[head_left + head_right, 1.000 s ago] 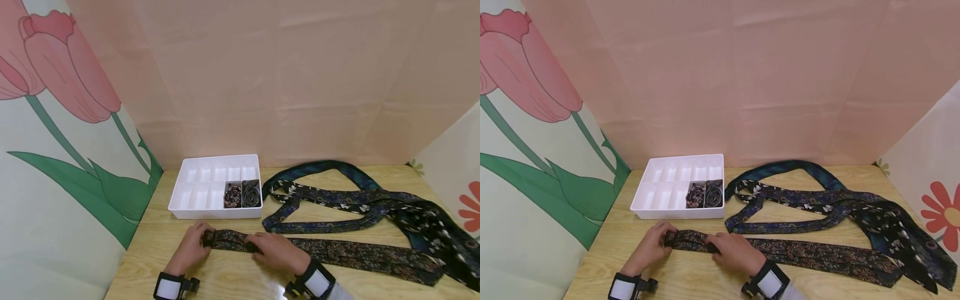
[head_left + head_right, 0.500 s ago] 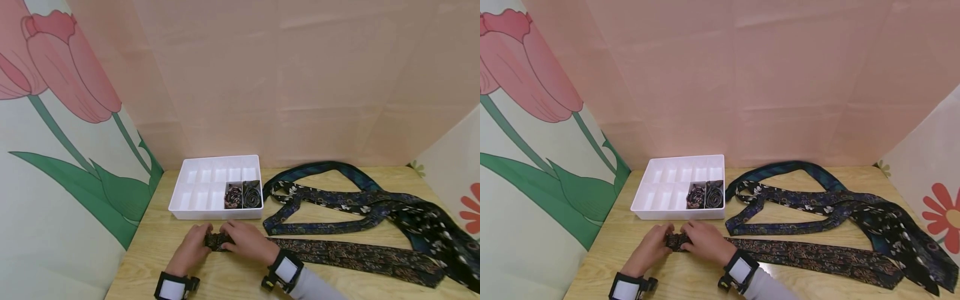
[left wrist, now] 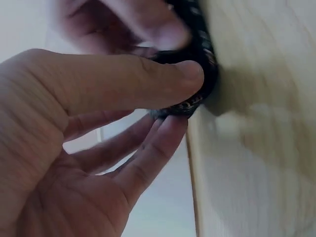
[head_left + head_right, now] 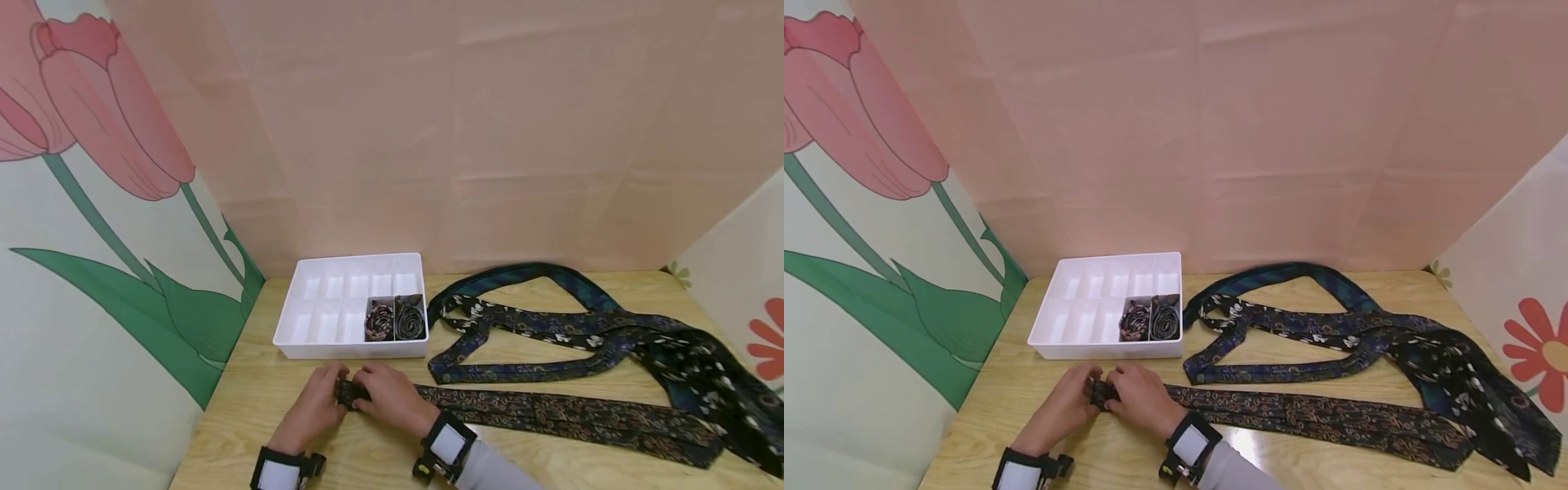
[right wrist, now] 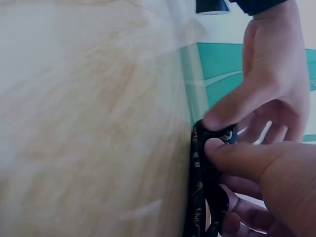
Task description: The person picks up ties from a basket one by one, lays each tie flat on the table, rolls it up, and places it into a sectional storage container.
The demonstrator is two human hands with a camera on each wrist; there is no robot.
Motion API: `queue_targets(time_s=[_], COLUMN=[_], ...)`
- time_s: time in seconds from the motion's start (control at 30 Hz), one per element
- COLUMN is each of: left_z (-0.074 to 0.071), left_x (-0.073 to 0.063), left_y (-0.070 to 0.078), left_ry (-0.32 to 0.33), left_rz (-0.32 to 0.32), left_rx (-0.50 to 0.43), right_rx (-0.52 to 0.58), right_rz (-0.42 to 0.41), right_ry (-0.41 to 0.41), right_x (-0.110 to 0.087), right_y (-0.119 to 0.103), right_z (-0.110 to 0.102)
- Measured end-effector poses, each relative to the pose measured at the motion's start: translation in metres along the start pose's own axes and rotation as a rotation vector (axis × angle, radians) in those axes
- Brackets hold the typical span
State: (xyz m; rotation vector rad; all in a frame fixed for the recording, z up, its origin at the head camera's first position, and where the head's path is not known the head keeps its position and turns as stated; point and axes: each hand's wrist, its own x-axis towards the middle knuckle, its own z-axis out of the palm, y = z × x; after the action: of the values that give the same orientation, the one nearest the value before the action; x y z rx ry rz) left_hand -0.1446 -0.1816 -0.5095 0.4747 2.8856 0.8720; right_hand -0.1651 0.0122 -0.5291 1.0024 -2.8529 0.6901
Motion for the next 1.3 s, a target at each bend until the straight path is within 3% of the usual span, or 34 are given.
queue_targets(time_s=[0.17, 0.23, 0.37, 0.47, 0.63, 0.83, 1.0, 1.17, 1.3], left_z=[-0.002, -0.001, 0.005, 0.008, 0.011, 0.015, 0.015, 0.018, 0.025], left_x=[-0.001, -0.001, 0.000, 0.001, 0.004, 0.006, 0.005, 0.005, 0.006], left_y=[0.000, -0.001, -0.003, -0.004, -0.001, 0.003, 0.007, 0.015, 0.016], left_ry=[-0.023, -0.020, 0.015, 0.034, 0.009, -0.047, -0.032, -0.040, -0.022], left_rz=[0.011, 0.026, 0.068, 0.093, 0.117, 0.139, 0.157, 0.136, 0.183], left_rx=[-0.167, -0.185, -0.134, -0.087, -0.054, -0.011, 0.099, 0.026, 0.026], right_rx=[0.013, 0.007, 0.006, 0.005, 0.043, 0.027, 0.030, 0.026, 0.052], right_rz=[0.035, 0.036, 0.030, 0.057, 0.121, 0.119, 0.084, 0.107, 0.108], right_ry=[0.005, 0.018, 0.032, -0.014, -0.095, -0.072, -0.074, -0.048, -0.059], right_x=[-0.004, -0.006, -0.008, -0.010, -0.012, -0.017, -0.021, -0.027, -0.032], right_y=[0.004, 0.005, 0.007, 0.008, 0.010, 0.015, 0.016, 0.018, 0.022], right_z=[0.002, 0.003, 0.002, 0.000, -0.012, -0.019, -0.018, -0.017, -0.017])
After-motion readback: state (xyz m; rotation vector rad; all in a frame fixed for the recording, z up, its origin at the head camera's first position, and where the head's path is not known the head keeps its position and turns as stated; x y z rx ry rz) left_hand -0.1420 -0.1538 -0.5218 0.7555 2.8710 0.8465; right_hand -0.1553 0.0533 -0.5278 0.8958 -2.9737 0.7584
